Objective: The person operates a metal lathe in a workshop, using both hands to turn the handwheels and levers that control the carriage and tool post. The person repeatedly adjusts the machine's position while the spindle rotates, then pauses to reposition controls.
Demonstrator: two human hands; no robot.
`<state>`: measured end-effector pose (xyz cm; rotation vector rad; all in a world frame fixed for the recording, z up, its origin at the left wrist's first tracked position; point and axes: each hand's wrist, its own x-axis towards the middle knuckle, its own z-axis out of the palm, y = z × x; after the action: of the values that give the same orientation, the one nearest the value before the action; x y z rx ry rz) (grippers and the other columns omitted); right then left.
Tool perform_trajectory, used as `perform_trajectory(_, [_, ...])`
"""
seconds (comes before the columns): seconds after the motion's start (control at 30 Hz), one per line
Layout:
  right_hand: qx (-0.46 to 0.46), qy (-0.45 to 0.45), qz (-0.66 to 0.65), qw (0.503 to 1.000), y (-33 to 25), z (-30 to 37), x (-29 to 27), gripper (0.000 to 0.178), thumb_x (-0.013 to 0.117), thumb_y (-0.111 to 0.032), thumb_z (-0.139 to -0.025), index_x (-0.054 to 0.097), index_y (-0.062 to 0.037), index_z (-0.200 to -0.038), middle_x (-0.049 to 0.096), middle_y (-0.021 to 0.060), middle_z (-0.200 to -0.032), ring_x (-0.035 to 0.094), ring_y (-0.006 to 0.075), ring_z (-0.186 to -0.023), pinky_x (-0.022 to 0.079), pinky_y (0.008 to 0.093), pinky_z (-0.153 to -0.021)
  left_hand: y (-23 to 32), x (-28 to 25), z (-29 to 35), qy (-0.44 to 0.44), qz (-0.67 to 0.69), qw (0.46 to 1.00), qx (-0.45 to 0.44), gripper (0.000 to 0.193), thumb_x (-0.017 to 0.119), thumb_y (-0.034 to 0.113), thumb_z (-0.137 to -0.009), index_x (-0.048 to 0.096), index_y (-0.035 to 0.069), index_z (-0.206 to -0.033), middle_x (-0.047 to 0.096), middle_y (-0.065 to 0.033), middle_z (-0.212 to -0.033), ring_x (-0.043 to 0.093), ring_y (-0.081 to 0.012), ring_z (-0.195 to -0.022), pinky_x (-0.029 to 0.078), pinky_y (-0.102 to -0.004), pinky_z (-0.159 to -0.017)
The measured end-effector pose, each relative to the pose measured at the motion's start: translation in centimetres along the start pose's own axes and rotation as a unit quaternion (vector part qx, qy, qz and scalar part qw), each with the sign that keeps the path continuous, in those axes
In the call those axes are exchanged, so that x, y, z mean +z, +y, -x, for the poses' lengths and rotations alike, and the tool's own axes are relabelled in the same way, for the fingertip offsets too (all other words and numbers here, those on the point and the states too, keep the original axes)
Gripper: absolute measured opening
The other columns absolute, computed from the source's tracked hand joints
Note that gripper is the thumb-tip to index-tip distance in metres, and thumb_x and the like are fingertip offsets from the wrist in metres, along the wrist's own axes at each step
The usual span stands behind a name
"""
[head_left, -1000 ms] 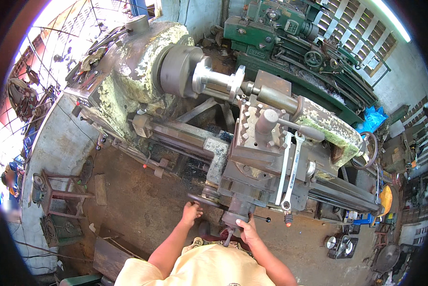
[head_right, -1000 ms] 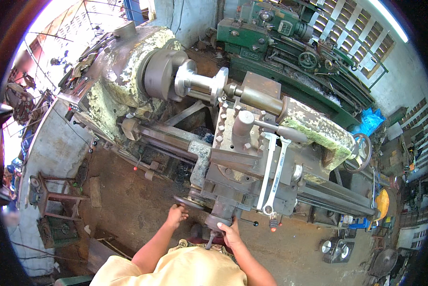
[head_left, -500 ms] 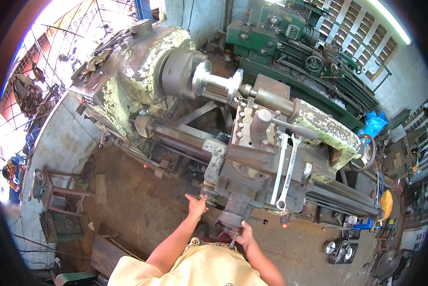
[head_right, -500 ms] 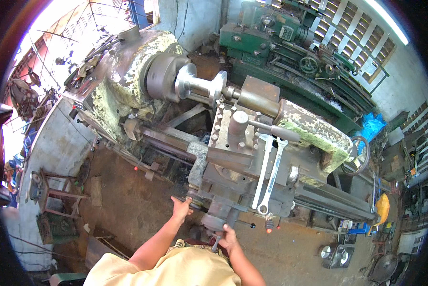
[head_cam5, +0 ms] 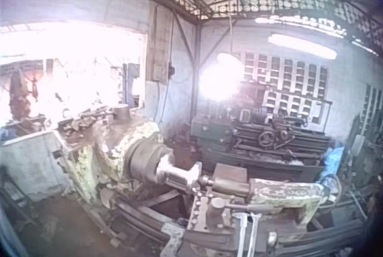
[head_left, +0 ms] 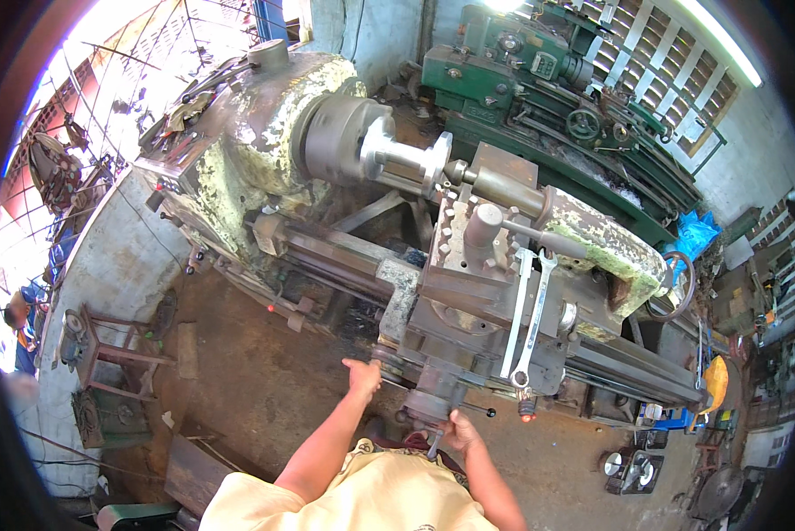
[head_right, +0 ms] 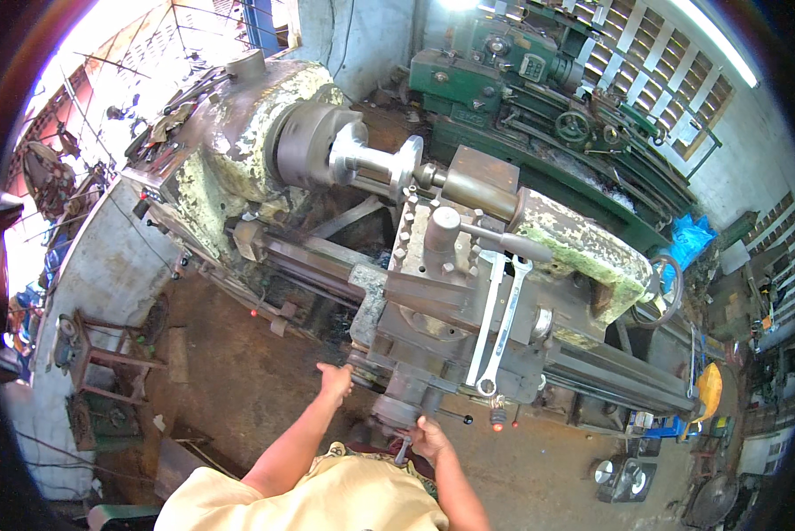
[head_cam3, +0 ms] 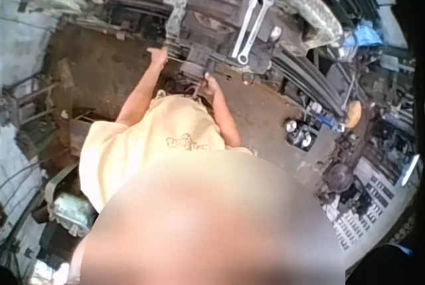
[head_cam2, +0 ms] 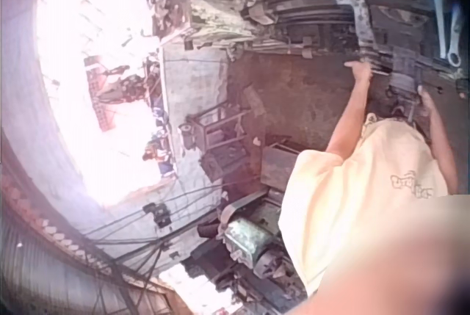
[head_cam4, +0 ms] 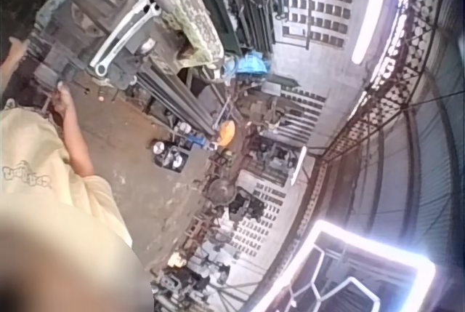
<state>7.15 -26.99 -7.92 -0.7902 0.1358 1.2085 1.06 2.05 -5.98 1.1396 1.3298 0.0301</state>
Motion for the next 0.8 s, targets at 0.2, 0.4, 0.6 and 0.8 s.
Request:
perform_trajectory(0.2, [-0.142,0.441,0.258,0.848,-1.9,1.9,-4.9,0.029,0.062,-0.023,-0.096,0.055,-0.0011,-0.113,0.064,0.0087,-0.081,0.061,0.0196,-0.058,0.049,0.0333,-0.053,-0.2,-0.4,-0.4,0.029,0.004,1.000,0.003,0.104,0.061,0.025,-0.090,-0.019,-0.008,-0.147,0.056,-0.0111,-0.066,0.048,-0.0169,-0.044,0.040,-0.0311,-0.038])
perform_trajectory(0.4, [-0.086,0.493,0.176,0.848,-2.5,2.1,-10.1,0.017,0.057,-0.019,-0.100,0.058,-0.0024,-0.102,0.060,0.0077,-0.070,0.057,0.0181,-0.051,0.045,0.0299,-0.044,0.4,-0.8,-0.2,0.005,0.057,0.998,-0.014,0.075,0.062,0.022,-0.086,0.017,-0.012,-0.136,0.052,-0.0077,-0.062,0.043,-0.0148,-0.042,0.033,-0.0308,-0.035])
perform_trajectory(0.6, [-0.081,0.508,0.273,0.813,-1.4,-0.5,-12.4,0.020,0.052,-0.015,-0.101,0.059,0.0019,-0.093,0.060,0.0085,-0.064,0.059,0.0202,-0.047,0.047,0.0332,-0.042,0.5,-0.6,0.5,0.044,0.060,0.997,-0.014,0.059,0.064,0.022,-0.088,0.028,-0.002,-0.128,0.050,-0.0075,-0.067,0.046,-0.0156,-0.044,0.035,-0.0315,-0.038])
perform_trajectory(0.8, [-0.078,0.529,0.310,0.786,-1.1,-1.3,-13.3,0.021,0.054,-0.012,-0.100,0.060,0.0031,-0.086,0.061,0.0113,-0.063,0.058,0.0214,-0.044,0.047,0.0361,-0.038,-1.7,2.2,4.2,0.106,0.008,0.987,0.119,0.096,0.065,0.027,-0.092,-0.002,-0.010,-0.150,0.066,-0.0185,-0.085,0.063,-0.0251,-0.054,0.050,-0.0361,-0.051])
